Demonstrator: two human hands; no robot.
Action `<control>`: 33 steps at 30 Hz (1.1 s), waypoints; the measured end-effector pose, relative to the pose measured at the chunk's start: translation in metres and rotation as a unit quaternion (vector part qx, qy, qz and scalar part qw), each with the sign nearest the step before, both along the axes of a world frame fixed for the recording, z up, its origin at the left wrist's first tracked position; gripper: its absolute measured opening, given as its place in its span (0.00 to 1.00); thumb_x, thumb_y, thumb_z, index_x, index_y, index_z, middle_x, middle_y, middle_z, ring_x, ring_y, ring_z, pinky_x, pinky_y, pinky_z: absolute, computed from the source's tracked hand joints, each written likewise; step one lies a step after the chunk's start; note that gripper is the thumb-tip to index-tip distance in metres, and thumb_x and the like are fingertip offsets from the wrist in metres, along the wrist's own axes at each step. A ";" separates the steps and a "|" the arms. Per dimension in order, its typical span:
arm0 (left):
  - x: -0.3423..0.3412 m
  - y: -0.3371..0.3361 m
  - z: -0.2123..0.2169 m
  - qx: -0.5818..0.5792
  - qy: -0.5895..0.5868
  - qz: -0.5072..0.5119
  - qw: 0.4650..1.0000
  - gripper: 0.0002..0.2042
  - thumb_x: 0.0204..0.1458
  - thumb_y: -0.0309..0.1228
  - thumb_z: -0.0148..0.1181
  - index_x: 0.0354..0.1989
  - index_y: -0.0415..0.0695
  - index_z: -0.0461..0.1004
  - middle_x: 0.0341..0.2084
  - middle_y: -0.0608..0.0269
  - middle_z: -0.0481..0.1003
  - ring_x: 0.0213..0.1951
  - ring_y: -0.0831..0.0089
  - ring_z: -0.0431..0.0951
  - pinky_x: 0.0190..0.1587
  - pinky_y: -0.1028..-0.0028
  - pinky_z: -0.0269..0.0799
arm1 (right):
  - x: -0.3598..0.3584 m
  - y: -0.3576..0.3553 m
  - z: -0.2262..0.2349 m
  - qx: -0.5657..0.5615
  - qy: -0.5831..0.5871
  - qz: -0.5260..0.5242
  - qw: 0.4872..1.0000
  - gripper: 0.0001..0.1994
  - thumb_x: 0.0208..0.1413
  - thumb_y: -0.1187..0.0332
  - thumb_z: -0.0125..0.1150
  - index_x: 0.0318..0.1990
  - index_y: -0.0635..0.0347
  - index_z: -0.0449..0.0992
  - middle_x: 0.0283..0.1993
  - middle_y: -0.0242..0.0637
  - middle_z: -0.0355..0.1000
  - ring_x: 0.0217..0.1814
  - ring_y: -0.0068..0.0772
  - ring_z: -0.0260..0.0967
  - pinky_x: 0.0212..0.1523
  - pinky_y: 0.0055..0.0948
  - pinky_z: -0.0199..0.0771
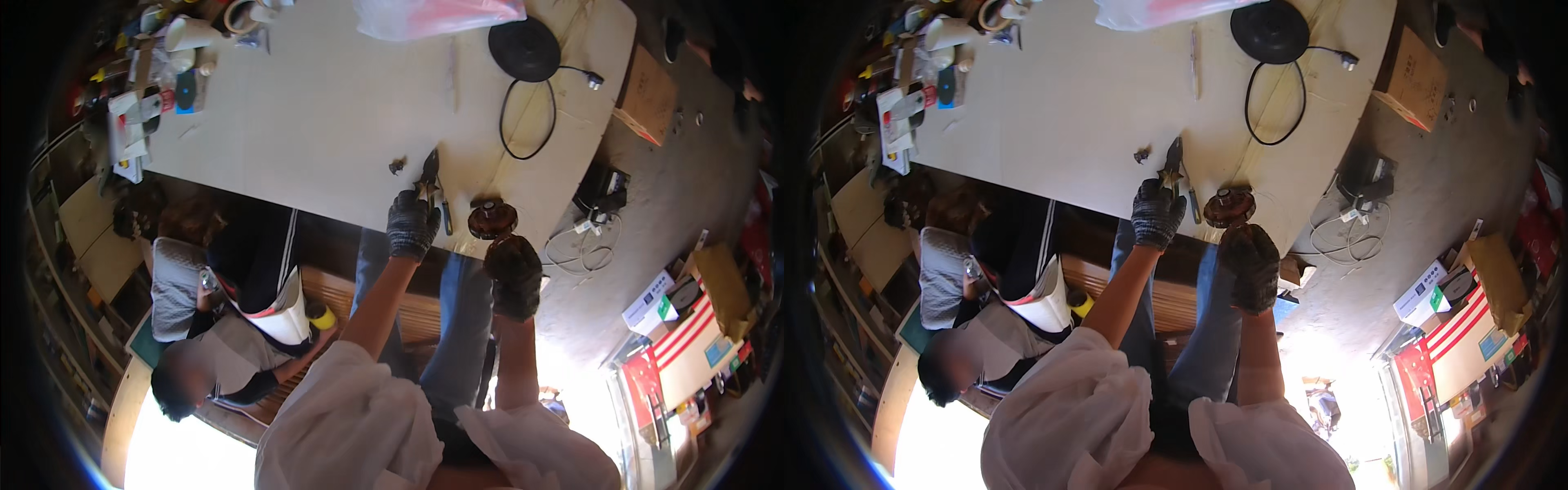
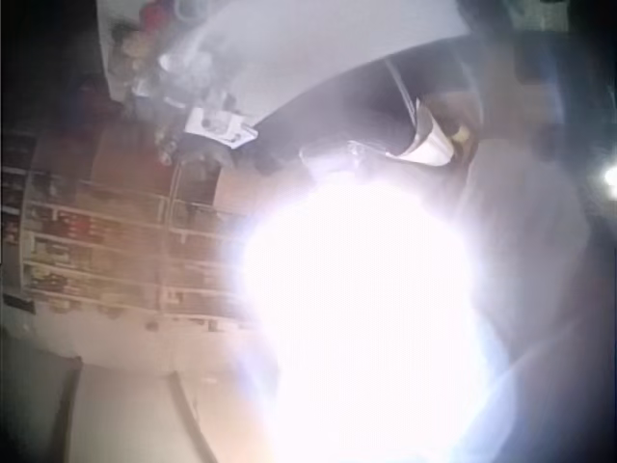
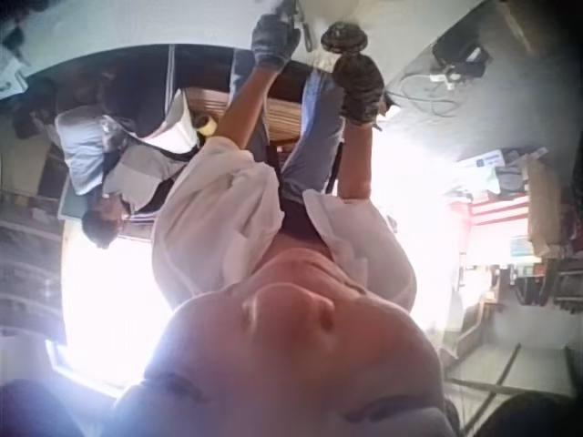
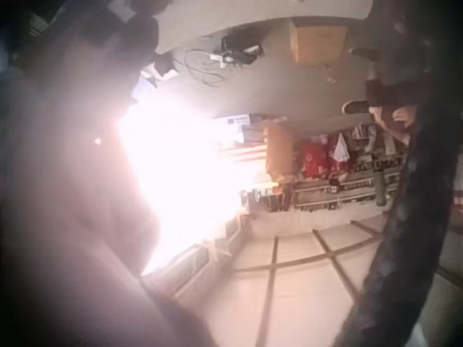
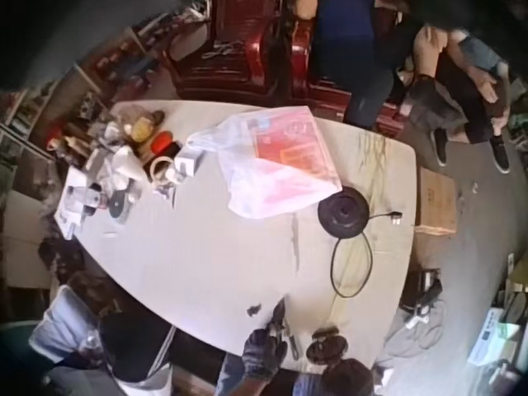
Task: The person uses pliers to strip copper wire from a circular electronic component, likely a motor stator. They repeatedly cut and pull the wire, separating it from the metal core and placing the stripped wire on the table.
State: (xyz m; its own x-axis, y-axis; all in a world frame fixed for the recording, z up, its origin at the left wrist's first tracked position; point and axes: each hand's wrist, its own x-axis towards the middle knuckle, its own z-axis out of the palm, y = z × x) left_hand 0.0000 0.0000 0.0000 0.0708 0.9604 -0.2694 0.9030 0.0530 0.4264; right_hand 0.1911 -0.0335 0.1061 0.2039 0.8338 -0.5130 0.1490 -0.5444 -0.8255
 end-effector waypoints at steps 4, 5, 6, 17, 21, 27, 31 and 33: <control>0.023 -0.003 -0.028 0.078 -0.027 -0.007 0.997 0.20 0.35 0.32 0.68 0.39 0.43 0.74 0.42 0.52 0.70 0.44 0.55 0.70 0.46 0.63 0.70 | 0.018 0.016 -0.019 0.133 -0.181 0.200 0.954 0.04 0.51 0.74 0.48 0.28 0.62 0.69 0.25 0.36 0.66 0.25 0.30 0.64 0.25 0.23 0.64; 0.021 0.000 -0.032 0.128 -0.024 -0.020 0.991 0.22 0.35 0.31 0.69 0.43 0.44 0.72 0.43 0.52 0.69 0.45 0.54 0.70 0.46 0.64 0.70 | 0.016 0.011 -0.031 0.119 -0.144 0.179 0.966 0.06 0.54 0.73 0.46 0.28 0.63 0.69 0.23 0.34 0.65 0.22 0.25 0.63 0.23 0.20 0.63; 0.017 -0.001 -0.039 0.160 -0.066 -0.018 0.985 0.23 0.35 0.33 0.68 0.44 0.43 0.72 0.45 0.54 0.67 0.46 0.55 0.69 0.45 0.62 0.68 | 0.016 0.008 -0.038 0.044 -0.009 0.116 0.992 0.05 0.51 0.71 0.49 0.31 0.63 0.70 0.25 0.36 0.67 0.25 0.31 0.66 0.25 0.24 0.66; 0.034 0.056 -0.031 0.087 -0.448 -0.209 0.865 0.51 0.27 0.50 0.73 0.62 0.42 0.55 0.52 0.50 0.65 0.55 0.52 0.64 0.64 0.49 0.34 | 0.033 0.034 -0.121 0.029 0.139 0.175 0.974 0.21 0.43 0.64 0.65 0.43 0.66 0.71 0.37 0.40 0.72 0.37 0.34 0.71 0.37 0.26 0.72; 0.030 0.049 -0.038 0.063 -0.468 -0.237 0.849 0.51 0.27 0.47 0.75 0.62 0.43 0.54 0.49 0.55 0.68 0.54 0.57 0.65 0.64 0.53 0.37 | 0.054 0.032 -0.136 0.098 0.026 0.248 0.963 0.21 0.43 0.65 0.66 0.45 0.68 0.71 0.37 0.39 0.73 0.38 0.29 0.72 0.41 0.24 0.72; 0.017 0.019 -0.042 0.100 -0.557 -0.258 0.783 0.46 0.29 0.33 0.76 0.60 0.42 0.55 0.49 0.59 0.66 0.53 0.65 0.65 0.58 0.66 0.59 | 0.027 0.029 -0.082 0.060 0.342 0.239 0.907 0.14 0.53 0.67 0.57 0.43 0.69 0.73 0.36 0.39 0.74 0.36 0.28 0.72 0.35 0.25 0.74; 0.005 -0.021 0.003 -0.027 -0.657 -0.132 0.742 0.35 0.33 0.27 0.72 0.55 0.41 0.62 0.51 0.60 0.67 0.54 0.69 0.66 0.58 0.68 0.59 | -0.002 -0.015 -0.073 0.136 0.439 0.102 0.882 0.16 0.53 0.63 0.59 0.44 0.66 0.74 0.33 0.36 0.75 0.32 0.26 0.72 0.30 0.20 0.70; 0.000 -0.042 0.011 0.109 -0.577 -0.221 0.778 0.34 0.34 0.26 0.73 0.53 0.40 0.61 0.44 0.61 0.67 0.45 0.73 0.69 0.49 0.74 0.68 | -0.018 -0.058 -0.055 0.140 0.451 -0.004 0.881 0.14 0.53 0.67 0.58 0.44 0.65 0.74 0.34 0.36 0.75 0.34 0.26 0.72 0.32 0.22 0.71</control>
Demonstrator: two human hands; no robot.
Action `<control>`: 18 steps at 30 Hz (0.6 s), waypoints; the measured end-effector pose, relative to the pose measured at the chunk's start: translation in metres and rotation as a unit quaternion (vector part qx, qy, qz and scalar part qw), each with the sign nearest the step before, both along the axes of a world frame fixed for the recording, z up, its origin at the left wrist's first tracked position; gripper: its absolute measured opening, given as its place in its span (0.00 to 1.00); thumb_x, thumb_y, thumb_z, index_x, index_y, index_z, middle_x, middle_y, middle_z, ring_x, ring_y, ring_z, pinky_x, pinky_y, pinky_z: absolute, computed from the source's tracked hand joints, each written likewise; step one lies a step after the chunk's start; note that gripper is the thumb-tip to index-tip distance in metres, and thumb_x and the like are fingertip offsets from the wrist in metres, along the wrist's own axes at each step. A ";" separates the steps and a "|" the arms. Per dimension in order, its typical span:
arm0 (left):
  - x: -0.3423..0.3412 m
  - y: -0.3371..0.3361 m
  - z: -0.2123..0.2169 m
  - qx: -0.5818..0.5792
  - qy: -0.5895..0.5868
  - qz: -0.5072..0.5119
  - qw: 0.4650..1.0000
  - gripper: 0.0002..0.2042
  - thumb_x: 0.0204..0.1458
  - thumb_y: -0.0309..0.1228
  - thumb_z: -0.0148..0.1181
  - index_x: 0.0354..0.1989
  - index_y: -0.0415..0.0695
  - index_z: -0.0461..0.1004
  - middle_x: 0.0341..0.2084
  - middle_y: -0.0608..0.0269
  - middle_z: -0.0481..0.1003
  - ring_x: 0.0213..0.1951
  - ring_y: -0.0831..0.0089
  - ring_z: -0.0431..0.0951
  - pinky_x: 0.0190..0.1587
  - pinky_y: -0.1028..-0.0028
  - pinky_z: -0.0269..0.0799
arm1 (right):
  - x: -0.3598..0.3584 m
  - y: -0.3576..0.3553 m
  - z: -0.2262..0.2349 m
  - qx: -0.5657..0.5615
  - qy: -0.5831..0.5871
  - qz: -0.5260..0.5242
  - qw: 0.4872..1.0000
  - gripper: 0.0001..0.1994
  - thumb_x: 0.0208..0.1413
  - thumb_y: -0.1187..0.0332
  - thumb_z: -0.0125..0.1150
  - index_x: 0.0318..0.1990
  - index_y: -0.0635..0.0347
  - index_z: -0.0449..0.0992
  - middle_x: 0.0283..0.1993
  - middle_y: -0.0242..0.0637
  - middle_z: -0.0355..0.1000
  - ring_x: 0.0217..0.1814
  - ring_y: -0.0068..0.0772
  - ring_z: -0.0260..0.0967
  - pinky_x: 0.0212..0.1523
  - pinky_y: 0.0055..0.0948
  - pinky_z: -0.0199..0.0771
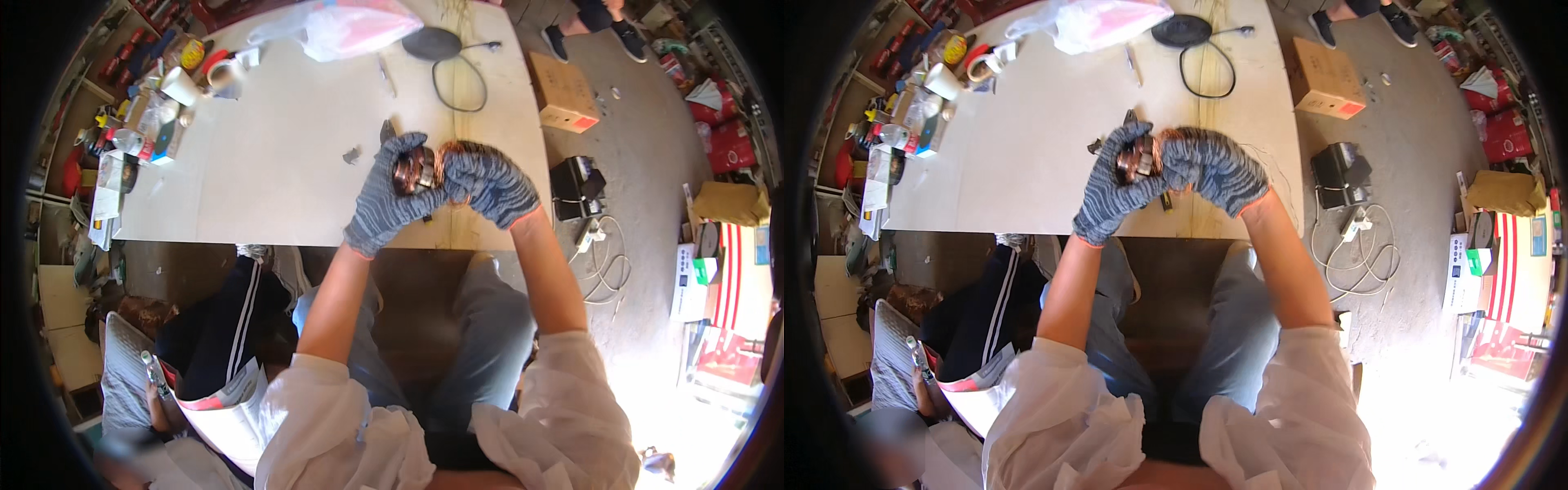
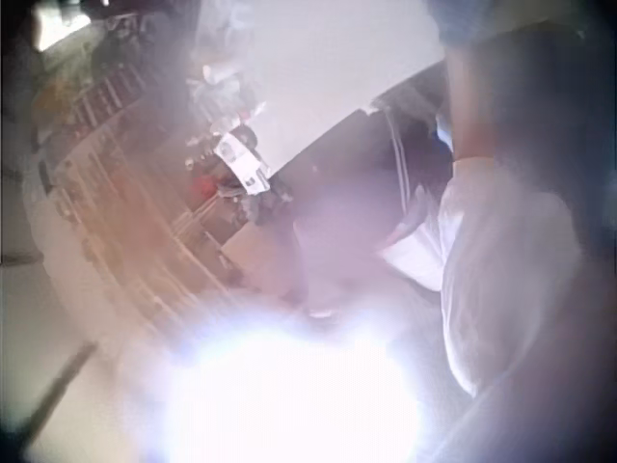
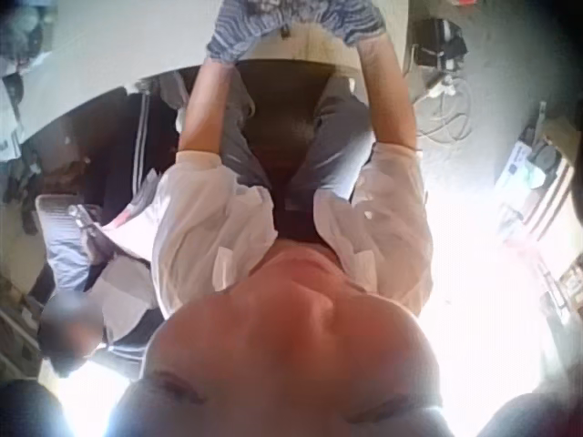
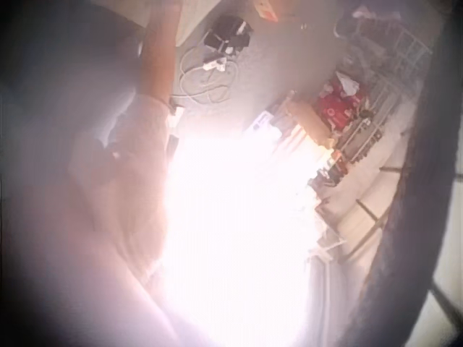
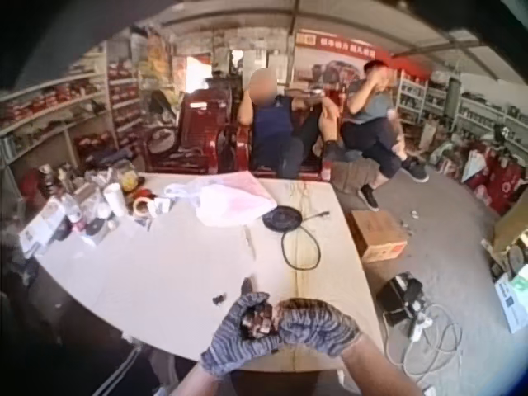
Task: The person uses pliers to strip copper wire from a circular electronic component, likely a motor stator. They repeatedly cut and pull the wire, separating it from the metal core and placing the stripped wire on the table.
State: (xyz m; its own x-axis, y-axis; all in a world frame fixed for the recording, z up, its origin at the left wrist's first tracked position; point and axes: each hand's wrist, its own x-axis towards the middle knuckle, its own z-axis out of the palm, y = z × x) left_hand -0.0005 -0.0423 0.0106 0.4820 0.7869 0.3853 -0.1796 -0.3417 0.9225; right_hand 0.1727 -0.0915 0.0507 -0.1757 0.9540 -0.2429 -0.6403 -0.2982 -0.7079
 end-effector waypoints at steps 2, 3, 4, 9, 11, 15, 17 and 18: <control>-0.003 -0.022 0.018 -0.102 -0.040 -0.019 0.994 0.35 0.34 0.26 0.73 0.53 0.40 0.61 0.43 0.61 0.67 0.45 0.73 0.69 0.48 0.73 0.68 | 0.003 -0.019 0.016 0.055 -0.062 0.042 0.996 0.14 0.52 0.68 0.59 0.44 0.65 0.73 0.35 0.34 0.74 0.36 0.25 0.71 0.36 0.22 0.72; -0.011 -0.038 0.018 0.006 0.019 0.037 0.999 0.36 0.33 0.26 0.73 0.53 0.40 0.60 0.42 0.61 0.67 0.45 0.73 0.69 0.48 0.73 0.68 | -0.007 -0.039 0.021 0.066 -0.082 0.033 0.994 0.14 0.52 0.67 0.59 0.44 0.65 0.74 0.35 0.33 0.74 0.36 0.24 0.71 0.36 0.21 0.71; -0.017 -0.059 0.013 -0.041 -0.060 -0.012 0.997 0.35 0.34 0.26 0.73 0.53 0.40 0.60 0.43 0.61 0.67 0.45 0.73 0.69 0.48 0.73 0.69 | -0.017 -0.059 0.025 0.076 -0.103 0.026 0.991 0.14 0.52 0.67 0.59 0.44 0.65 0.74 0.35 0.33 0.74 0.35 0.24 0.71 0.36 0.20 0.71; -0.039 -0.107 0.018 -0.224 -0.214 -0.068 0.948 0.30 0.40 0.29 0.67 0.54 0.40 0.63 0.41 0.61 0.71 0.43 0.73 0.72 0.44 0.73 0.72 | -0.036 -0.099 0.020 0.102 0.049 0.082 0.990 0.15 0.59 0.74 0.46 0.53 0.68 0.66 0.52 0.40 0.68 0.52 0.27 0.67 0.54 0.24 0.69; -0.048 -0.117 0.024 -0.287 -0.265 -0.129 0.911 0.33 0.38 0.32 0.69 0.54 0.39 0.62 0.41 0.60 0.70 0.43 0.71 0.72 0.46 0.71 0.71 | -0.041 -0.109 0.016 0.245 -0.178 0.129 0.945 0.16 0.60 0.73 0.44 0.55 0.68 0.64 0.55 0.41 0.67 0.55 0.28 0.66 0.56 0.24 0.67; -0.058 -0.111 0.032 -0.309 -0.258 -0.164 0.901 0.37 0.35 0.36 0.71 0.55 0.37 0.61 0.44 0.58 0.70 0.46 0.68 0.72 0.50 0.69 0.70 | -0.035 -0.107 0.020 0.230 -0.170 0.163 0.944 0.18 0.61 0.71 0.41 0.57 0.68 0.61 0.59 0.39 0.63 0.59 0.27 0.62 0.60 0.24 0.63; -0.060 -0.096 0.028 -0.287 -0.261 -0.186 0.903 0.36 0.36 0.34 0.70 0.55 0.37 0.60 0.46 0.57 0.70 0.48 0.67 0.71 0.51 0.69 0.69 | -0.042 -0.100 0.032 0.127 0.086 0.185 0.971 0.16 0.60 0.73 0.44 0.54 0.67 0.64 0.56 0.40 0.66 0.56 0.28 0.65 0.57 0.24 0.66; -0.060 -0.087 0.026 -0.293 -0.253 -0.190 0.902 0.36 0.36 0.33 0.70 0.55 0.37 0.60 0.46 0.57 0.70 0.48 0.67 0.71 0.51 0.69 0.70 | -0.043 -0.092 0.028 0.116 0.040 0.150 0.981 0.15 0.60 0.73 0.45 0.53 0.67 0.66 0.54 0.40 0.68 0.54 0.27 0.67 0.56 0.24 0.68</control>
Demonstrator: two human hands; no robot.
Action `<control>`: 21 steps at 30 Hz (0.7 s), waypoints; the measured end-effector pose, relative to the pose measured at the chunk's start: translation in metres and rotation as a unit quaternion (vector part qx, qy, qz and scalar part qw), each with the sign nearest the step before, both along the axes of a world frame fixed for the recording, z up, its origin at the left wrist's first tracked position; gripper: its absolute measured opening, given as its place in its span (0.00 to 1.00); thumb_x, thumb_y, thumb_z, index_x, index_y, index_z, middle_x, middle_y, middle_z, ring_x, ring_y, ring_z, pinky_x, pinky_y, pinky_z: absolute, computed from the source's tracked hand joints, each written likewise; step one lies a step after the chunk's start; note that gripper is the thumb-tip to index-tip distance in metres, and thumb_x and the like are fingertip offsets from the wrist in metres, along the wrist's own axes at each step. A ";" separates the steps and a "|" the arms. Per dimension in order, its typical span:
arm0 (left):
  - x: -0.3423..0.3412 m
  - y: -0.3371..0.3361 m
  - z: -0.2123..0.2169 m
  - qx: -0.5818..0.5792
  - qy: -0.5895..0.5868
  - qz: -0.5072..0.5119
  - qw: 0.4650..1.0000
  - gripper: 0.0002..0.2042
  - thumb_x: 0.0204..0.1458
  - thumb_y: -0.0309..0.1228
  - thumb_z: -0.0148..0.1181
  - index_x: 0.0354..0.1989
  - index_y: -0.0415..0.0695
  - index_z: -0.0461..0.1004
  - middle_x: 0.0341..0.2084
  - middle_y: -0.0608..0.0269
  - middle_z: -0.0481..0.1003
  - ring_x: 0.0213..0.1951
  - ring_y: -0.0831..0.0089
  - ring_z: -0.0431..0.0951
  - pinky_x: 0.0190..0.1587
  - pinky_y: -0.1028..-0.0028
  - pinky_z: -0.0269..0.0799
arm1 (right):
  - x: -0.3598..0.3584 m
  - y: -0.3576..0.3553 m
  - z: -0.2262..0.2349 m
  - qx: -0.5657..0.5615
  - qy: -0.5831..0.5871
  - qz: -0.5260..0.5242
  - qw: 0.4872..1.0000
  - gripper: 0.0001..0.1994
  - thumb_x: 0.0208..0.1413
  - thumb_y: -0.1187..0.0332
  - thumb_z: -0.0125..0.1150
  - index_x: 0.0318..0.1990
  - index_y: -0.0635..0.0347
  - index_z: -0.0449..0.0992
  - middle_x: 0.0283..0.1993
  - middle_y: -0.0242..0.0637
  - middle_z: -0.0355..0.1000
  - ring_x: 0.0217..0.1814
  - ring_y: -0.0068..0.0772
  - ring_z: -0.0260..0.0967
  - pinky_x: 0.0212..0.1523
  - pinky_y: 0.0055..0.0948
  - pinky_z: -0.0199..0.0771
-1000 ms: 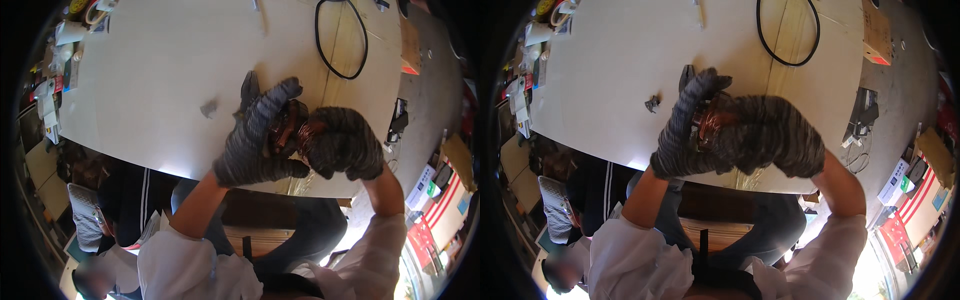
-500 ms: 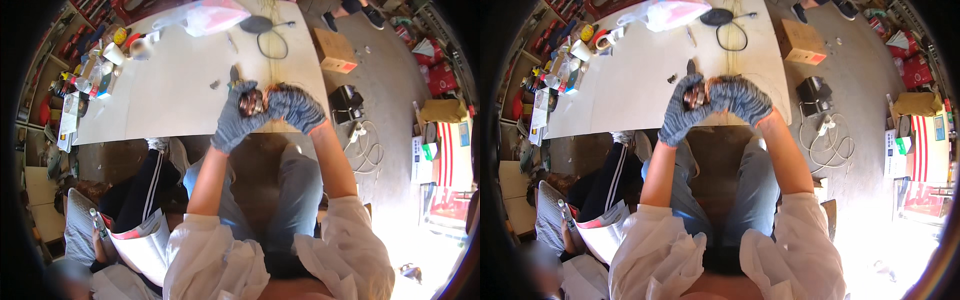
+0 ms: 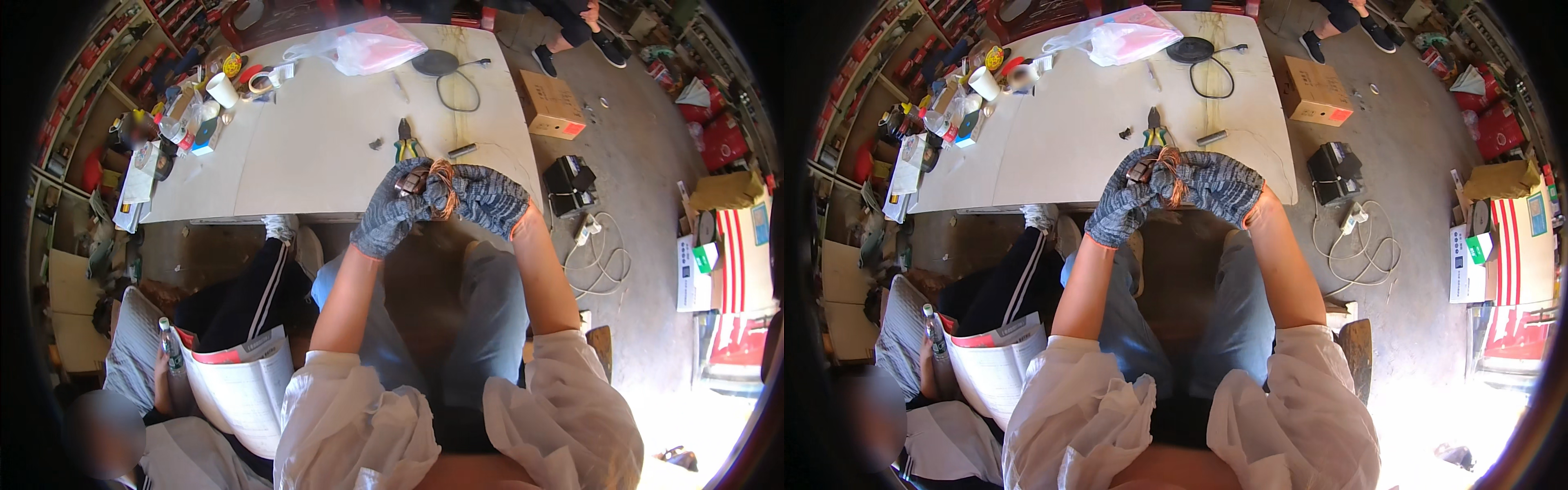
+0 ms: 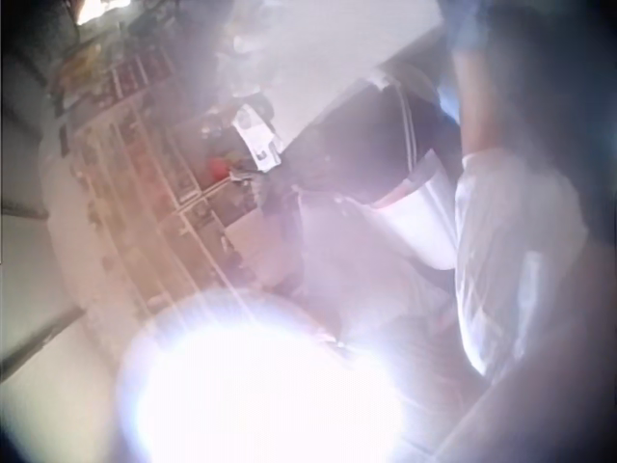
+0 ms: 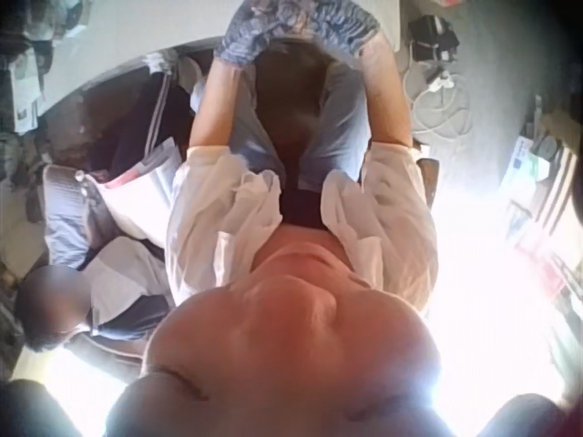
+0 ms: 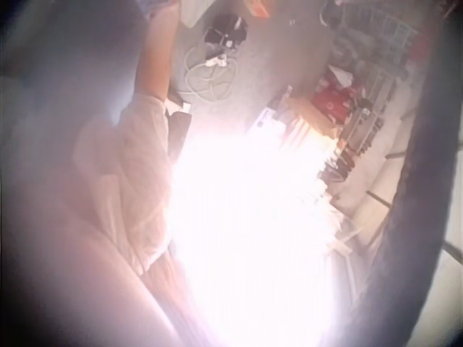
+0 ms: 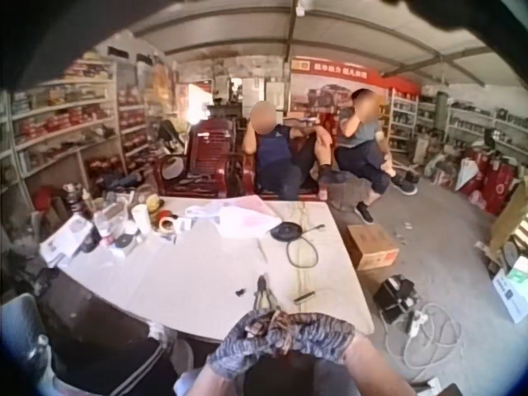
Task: The person uses pliers to strip copper wire from a circular electronic component, likely a motor stator. They repeatedly cut and pull the wire, separating it from the metal core and placing the stripped wire on the table.
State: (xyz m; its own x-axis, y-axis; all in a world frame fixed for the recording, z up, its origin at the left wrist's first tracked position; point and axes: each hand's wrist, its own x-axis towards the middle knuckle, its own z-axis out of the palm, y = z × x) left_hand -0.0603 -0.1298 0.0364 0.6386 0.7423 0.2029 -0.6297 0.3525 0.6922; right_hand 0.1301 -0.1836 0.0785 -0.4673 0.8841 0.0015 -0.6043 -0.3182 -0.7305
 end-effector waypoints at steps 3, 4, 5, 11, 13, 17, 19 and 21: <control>0.004 0.029 0.006 -0.011 0.025 -0.018 0.999 0.33 0.37 0.28 0.68 0.54 0.38 0.62 0.46 0.59 0.70 0.48 0.69 0.71 0.49 0.71 0.70 | 0.001 0.029 -0.007 -0.029 -0.113 -0.105 0.988 0.13 0.57 0.73 0.50 0.49 0.66 0.70 0.47 0.39 0.72 0.47 0.26 0.70 0.51 0.23 0.71; 0.006 0.042 0.003 0.010 0.050 -0.015 0.999 0.33 0.36 0.29 0.68 0.55 0.38 0.62 0.47 0.59 0.69 0.49 0.69 0.70 0.50 0.71 0.69 | 0.001 0.036 -0.005 -0.048 -0.137 -0.127 0.981 0.13 0.56 0.73 0.52 0.48 0.66 0.70 0.44 0.38 0.73 0.45 0.25 0.70 0.49 0.23 0.71; 0.009 0.055 -0.002 0.030 0.075 -0.013 0.997 0.33 0.36 0.29 0.67 0.55 0.38 0.62 0.48 0.59 0.69 0.50 0.68 0.69 0.52 0.71 0.67 | 0.002 0.045 -0.006 -0.068 -0.161 -0.149 0.973 0.12 0.56 0.73 0.54 0.47 0.66 0.71 0.42 0.37 0.73 0.43 0.25 0.71 0.48 0.23 0.71; 0.018 0.108 -0.040 -0.011 0.082 0.008 0.997 0.32 0.36 0.29 0.66 0.55 0.38 0.63 0.48 0.59 0.69 0.50 0.69 0.69 0.51 0.72 0.67 | 0.009 0.111 -0.077 0.184 -0.355 -0.210 0.892 0.09 0.55 0.74 0.54 0.43 0.65 0.73 0.39 0.35 0.74 0.40 0.24 0.71 0.43 0.21 0.71; 0.018 0.117 -0.051 -0.052 0.069 0.021 0.996 0.31 0.37 0.28 0.64 0.54 0.37 0.64 0.48 0.60 0.69 0.49 0.69 0.70 0.51 0.72 0.68 | 0.008 0.117 -0.077 0.218 -0.351 -0.203 0.888 0.11 0.55 0.74 0.54 0.45 0.66 0.72 0.40 0.35 0.74 0.40 0.22 0.70 0.43 0.20 0.71; 0.012 0.125 -0.064 -0.007 0.149 0.066 0.987 0.29 0.38 0.26 0.62 0.54 0.37 0.64 0.46 0.62 0.70 0.47 0.72 0.70 0.50 0.73 0.68 | 0.000 0.126 -0.077 0.011 -0.177 -0.170 0.969 0.12 0.55 0.74 0.54 0.46 0.66 0.72 0.40 0.35 0.74 0.40 0.22 0.70 0.41 0.20 0.71; 0.015 0.123 -0.063 0.035 0.200 0.086 0.975 0.30 0.38 0.27 0.63 0.54 0.37 0.64 0.45 0.62 0.70 0.46 0.73 0.70 0.50 0.74 0.68 | 0.004 0.127 -0.088 0.071 -0.269 -0.179 0.944 0.11 0.54 0.74 0.55 0.44 0.66 0.73 0.39 0.35 0.74 0.38 0.22 0.70 0.40 0.21 0.71; 0.015 0.123 -0.061 0.016 0.174 0.073 0.982 0.30 0.37 0.27 0.63 0.54 0.38 0.64 0.45 0.63 0.70 0.46 0.73 0.70 0.50 0.74 0.68 | 0.005 0.128 -0.094 -0.014 -0.219 -0.180 0.959 0.09 0.53 0.73 0.56 0.42 0.66 0.74 0.37 0.34 0.74 0.36 0.22 0.69 0.38 0.22 0.72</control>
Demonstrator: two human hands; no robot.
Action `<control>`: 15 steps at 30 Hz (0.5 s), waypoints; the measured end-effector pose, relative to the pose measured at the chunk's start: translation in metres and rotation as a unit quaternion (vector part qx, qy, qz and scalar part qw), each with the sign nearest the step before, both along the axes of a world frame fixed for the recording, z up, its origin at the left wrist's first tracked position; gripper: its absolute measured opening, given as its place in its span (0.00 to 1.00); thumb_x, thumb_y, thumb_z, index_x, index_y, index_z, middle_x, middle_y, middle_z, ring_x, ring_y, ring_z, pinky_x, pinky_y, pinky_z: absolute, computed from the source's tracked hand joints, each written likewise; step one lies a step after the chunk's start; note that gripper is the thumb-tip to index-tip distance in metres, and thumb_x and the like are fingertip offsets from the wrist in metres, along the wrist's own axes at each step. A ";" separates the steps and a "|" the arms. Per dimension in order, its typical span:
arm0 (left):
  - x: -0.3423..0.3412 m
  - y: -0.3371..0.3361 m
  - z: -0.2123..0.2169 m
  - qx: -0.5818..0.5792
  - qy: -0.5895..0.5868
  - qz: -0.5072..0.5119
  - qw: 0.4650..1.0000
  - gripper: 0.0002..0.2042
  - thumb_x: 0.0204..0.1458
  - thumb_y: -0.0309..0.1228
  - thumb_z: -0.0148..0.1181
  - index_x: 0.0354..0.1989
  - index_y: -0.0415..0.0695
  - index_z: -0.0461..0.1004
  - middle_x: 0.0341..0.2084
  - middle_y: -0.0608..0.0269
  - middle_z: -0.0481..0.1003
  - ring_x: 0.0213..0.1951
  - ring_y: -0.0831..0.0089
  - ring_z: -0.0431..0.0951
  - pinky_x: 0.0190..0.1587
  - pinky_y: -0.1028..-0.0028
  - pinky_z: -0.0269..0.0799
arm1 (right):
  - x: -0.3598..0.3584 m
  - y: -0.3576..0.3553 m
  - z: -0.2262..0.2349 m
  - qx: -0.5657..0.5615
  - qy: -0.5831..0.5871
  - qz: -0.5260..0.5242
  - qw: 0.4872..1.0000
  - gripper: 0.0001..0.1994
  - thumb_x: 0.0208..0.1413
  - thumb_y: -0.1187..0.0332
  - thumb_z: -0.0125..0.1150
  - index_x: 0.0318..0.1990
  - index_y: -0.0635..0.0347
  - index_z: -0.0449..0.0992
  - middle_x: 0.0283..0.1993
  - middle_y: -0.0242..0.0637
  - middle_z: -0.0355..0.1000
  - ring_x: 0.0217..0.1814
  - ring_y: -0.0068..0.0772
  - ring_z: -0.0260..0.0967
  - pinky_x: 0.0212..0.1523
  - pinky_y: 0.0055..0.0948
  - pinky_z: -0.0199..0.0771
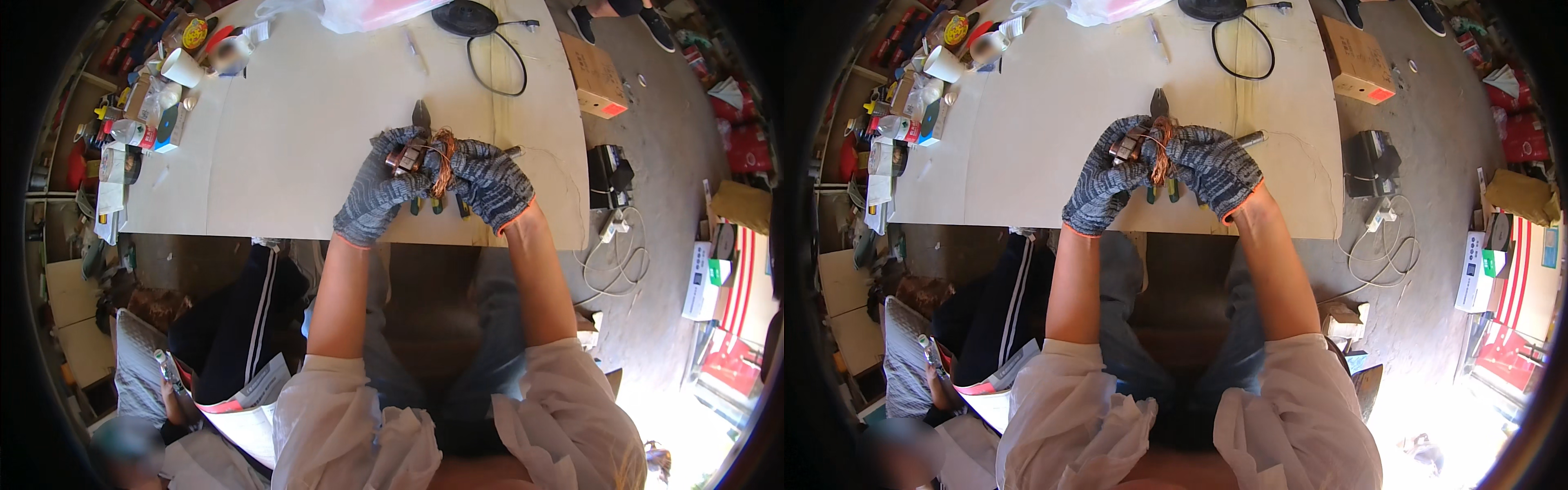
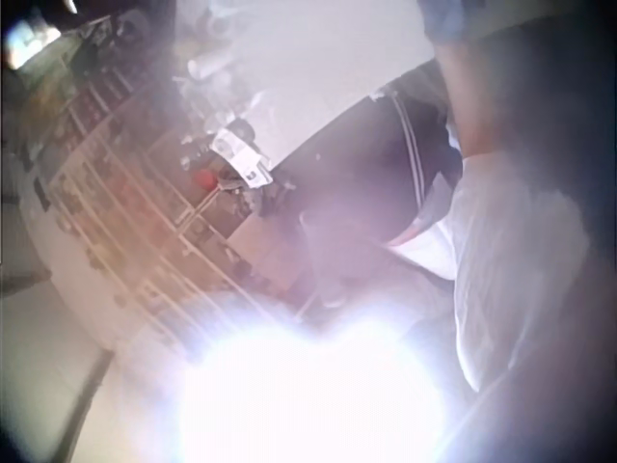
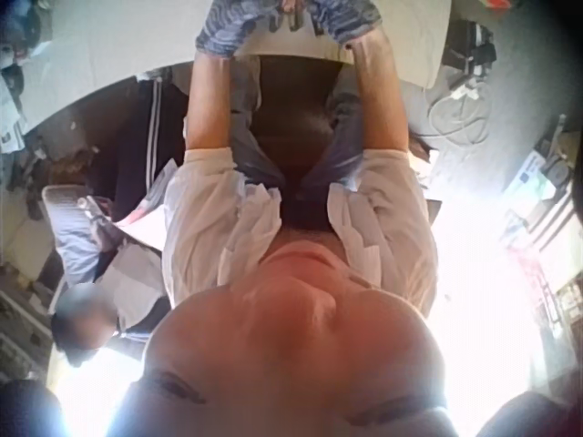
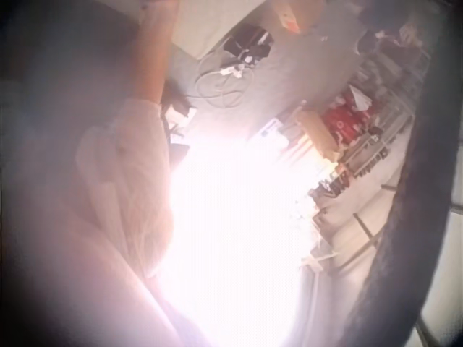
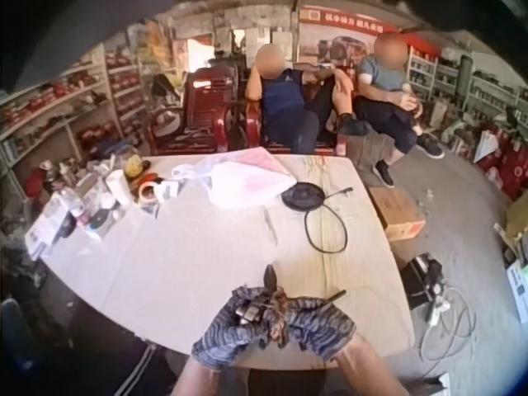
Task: The person uses pliers to strip copper wire from a circular electronic component, likely a motor stator. They repeatedly cut and pull the wire, separating it from the metal core and placing the stripped wire on the table.
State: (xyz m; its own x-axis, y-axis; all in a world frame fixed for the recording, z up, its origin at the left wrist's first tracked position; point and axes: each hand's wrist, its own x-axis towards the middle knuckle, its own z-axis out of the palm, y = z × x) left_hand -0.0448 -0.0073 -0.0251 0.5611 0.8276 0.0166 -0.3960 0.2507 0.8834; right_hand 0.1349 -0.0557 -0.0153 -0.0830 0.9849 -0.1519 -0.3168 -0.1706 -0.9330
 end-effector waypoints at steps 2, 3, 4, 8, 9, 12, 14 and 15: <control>0.002 -0.001 0.004 -0.005 -0.004 -0.001 1.000 0.30 0.37 0.27 0.63 0.54 0.38 0.64 0.45 0.64 0.70 0.46 0.73 0.70 0.49 0.74 0.68 | 0.000 0.001 -0.002 -0.047 0.016 -0.020 0.999 0.06 0.51 0.72 0.58 0.36 0.65 0.74 0.32 0.32 0.73 0.33 0.20 0.68 0.35 0.22 0.72; 0.002 0.001 0.003 0.006 0.003 0.001 1.000 0.30 0.37 0.27 0.63 0.54 0.38 0.64 0.45 0.64 0.70 0.46 0.73 0.70 0.49 0.74 0.68 | 0.000 0.002 -0.002 -0.028 0.028 -0.027 0.999 0.06 0.51 0.73 0.58 0.35 0.65 0.74 0.31 0.32 0.73 0.32 0.20 0.68 0.34 0.22 0.71; 0.002 0.003 0.001 0.018 0.010 0.002 1.000 0.30 0.37 0.27 0.63 0.54 0.39 0.64 0.45 0.64 0.70 0.46 0.74 0.70 0.49 0.74 0.68 | 0.000 0.003 -0.001 -0.010 0.039 -0.034 0.999 0.05 0.51 0.73 0.58 0.34 0.65 0.74 0.30 0.32 0.73 0.32 0.20 0.68 0.34 0.21 0.71; 0.005 0.000 0.004 0.029 0.032 0.028 0.999 0.31 0.37 0.28 0.64 0.54 0.40 0.64 0.44 0.64 0.70 0.45 0.74 0.70 0.49 0.75 0.68 | -0.006 0.003 0.004 -0.056 0.145 -0.074 0.985 0.04 0.49 0.75 0.59 0.32 0.65 0.73 0.29 0.33 0.72 0.30 0.22 0.68 0.31 0.21 0.70; 0.006 0.000 0.003 0.037 0.035 0.031 0.998 0.30 0.37 0.28 0.64 0.54 0.41 0.64 0.44 0.65 0.70 0.45 0.75 0.70 0.49 0.75 0.68 | -0.006 0.004 0.004 -0.054 0.125 -0.074 0.988 0.04 0.48 0.76 0.59 0.32 0.65 0.73 0.29 0.33 0.72 0.30 0.22 0.68 0.32 0.21 0.70; 0.003 0.001 0.002 0.074 0.066 0.048 0.994 0.29 0.38 0.26 0.64 0.54 0.41 0.64 0.43 0.65 0.70 0.45 0.76 0.70 0.49 0.75 0.68 | -0.012 0.010 -0.009 -0.085 0.159 -0.114 0.977 0.04 0.49 0.74 0.60 0.31 0.64 0.74 0.29 0.34 0.72 0.31 0.22 0.68 0.31 0.21 0.69; -0.003 0.006 0.003 0.115 0.113 0.069 0.984 0.28 0.38 0.25 0.63 0.53 0.41 0.64 0.43 0.65 0.70 0.46 0.76 0.69 0.49 0.75 0.67 | -0.025 0.014 -0.014 -0.109 0.190 -0.143 0.965 0.05 0.50 0.71 0.61 0.31 0.63 0.74 0.29 0.33 0.72 0.30 0.22 0.67 0.31 0.21 0.68; -0.007 0.008 0.002 0.135 0.134 0.075 0.979 0.28 0.39 0.24 0.63 0.53 0.41 0.65 0.43 0.65 0.70 0.46 0.76 0.69 0.49 0.75 0.67 | -0.031 0.017 -0.016 -0.095 0.126 -0.133 0.978 0.06 0.50 0.70 0.61 0.31 0.63 0.75 0.29 0.33 0.73 0.30 0.21 0.67 0.32 0.21 0.68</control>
